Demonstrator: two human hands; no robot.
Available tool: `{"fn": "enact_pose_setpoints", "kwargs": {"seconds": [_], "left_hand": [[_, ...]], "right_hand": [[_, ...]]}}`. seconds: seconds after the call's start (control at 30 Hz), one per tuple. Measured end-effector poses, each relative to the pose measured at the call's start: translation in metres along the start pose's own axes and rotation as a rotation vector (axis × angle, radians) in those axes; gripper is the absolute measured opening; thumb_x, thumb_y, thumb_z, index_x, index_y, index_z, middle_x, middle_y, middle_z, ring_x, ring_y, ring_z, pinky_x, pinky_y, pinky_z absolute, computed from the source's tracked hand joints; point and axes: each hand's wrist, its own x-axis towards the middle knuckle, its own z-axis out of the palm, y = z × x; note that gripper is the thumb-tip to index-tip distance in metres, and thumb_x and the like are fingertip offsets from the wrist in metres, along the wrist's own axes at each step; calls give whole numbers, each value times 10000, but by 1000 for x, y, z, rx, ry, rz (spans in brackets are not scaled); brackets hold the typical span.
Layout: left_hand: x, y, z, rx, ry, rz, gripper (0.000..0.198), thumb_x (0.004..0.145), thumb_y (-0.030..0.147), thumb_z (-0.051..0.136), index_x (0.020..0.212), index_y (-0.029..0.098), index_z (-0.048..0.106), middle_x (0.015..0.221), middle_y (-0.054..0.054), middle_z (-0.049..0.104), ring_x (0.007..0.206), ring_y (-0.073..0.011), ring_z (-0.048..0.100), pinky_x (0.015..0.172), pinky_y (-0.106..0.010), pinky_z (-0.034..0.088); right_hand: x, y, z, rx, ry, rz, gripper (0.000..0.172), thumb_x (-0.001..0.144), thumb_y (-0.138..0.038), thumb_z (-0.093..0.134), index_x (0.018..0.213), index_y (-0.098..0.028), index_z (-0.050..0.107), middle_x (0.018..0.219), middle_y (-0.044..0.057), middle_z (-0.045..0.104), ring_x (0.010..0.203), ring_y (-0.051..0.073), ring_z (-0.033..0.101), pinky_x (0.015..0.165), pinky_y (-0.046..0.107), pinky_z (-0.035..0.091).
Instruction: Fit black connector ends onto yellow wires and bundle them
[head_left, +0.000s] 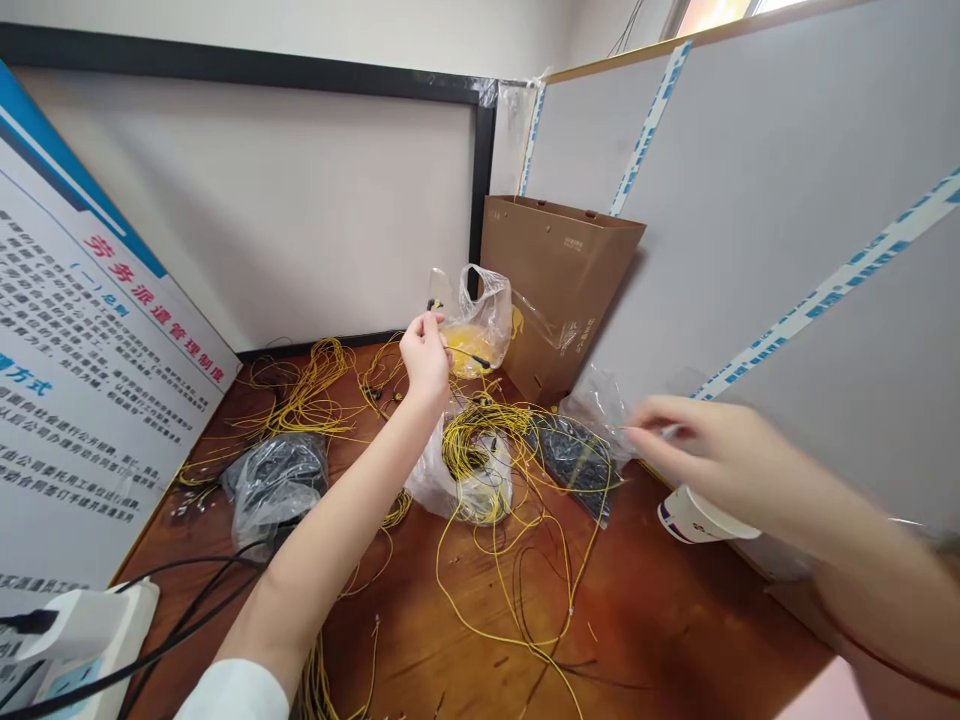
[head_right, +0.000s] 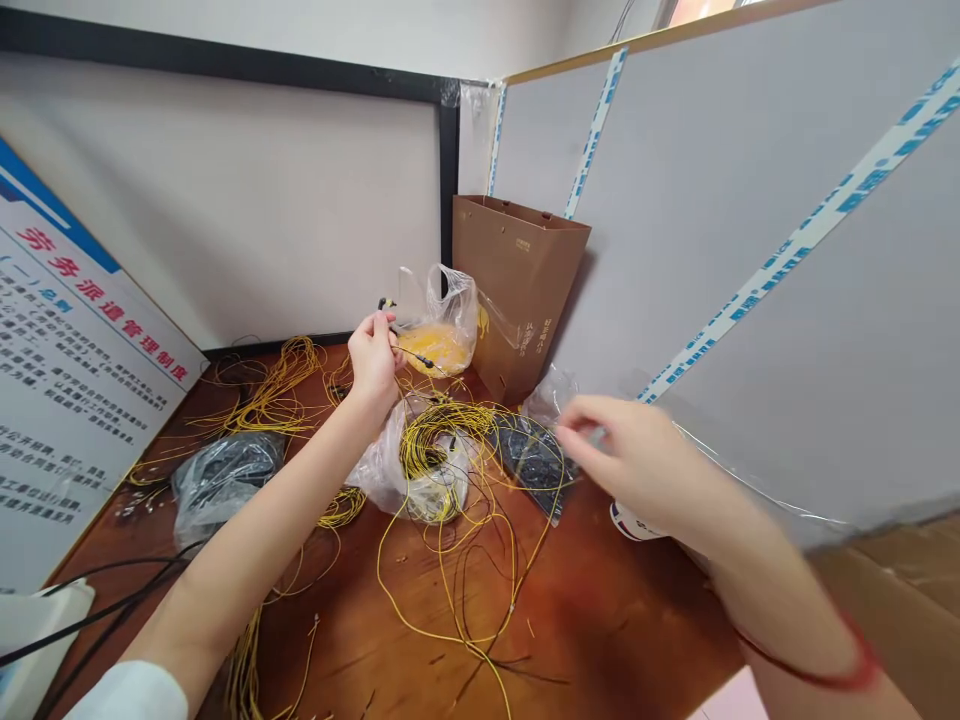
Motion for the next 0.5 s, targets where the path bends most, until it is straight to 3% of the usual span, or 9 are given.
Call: {"fn": "enact_pose_setpoints", "kwargs": {"seconds": [0.07,0.13,0.17,0.27,0.37,0.5], "left_hand": [[-11,14,7,-3,-34,83,262,991,334,492,789,188,574,456,92,350,353,-51,308,386,-190,227],[-19,22,8,22,-56,212,279,974,372,519,774,187,581,447,86,370,359,-59,320,382,-193,228],[-22,23,8,40,-59,271,289,966,389,528,767,187,582,447,82,379,365,-63,331,381,-194,235],[-27,23,3,92,-41,360,304,959,417,529,769,188,588,457,75,404,381,-73,365,387,-194,263],[-26,20,-2,121,-15,367,299,963,407,523,767,190,585,445,79,399,374,-76,363,386,-196,266],[-26,18,-7,130,-11,369,292,961,395,524,764,188,583,441,84,395,371,-78,363,394,-198,273]], "right_hand": [[42,-16,22,4,-34,-41,117,883,-283,585,882,-201,669,897,61,715,763,188,659,670,321,528],[69,-40,41,125,53,-103,167,898,-274,516,945,-178,644,964,87,710,854,205,668,744,338,528],[76,-53,48,242,85,-123,185,910,-318,509,923,-176,626,906,73,704,793,179,660,715,314,525],[79,-85,64,497,111,-105,226,857,-399,610,794,-188,561,668,-5,631,571,111,575,551,239,476],[76,-97,75,565,111,-9,236,795,-347,694,707,-186,547,565,-32,587,495,91,540,522,232,469],[85,-92,86,833,-117,226,229,802,-368,699,852,-152,641,655,30,688,524,134,642,516,266,544]]}}
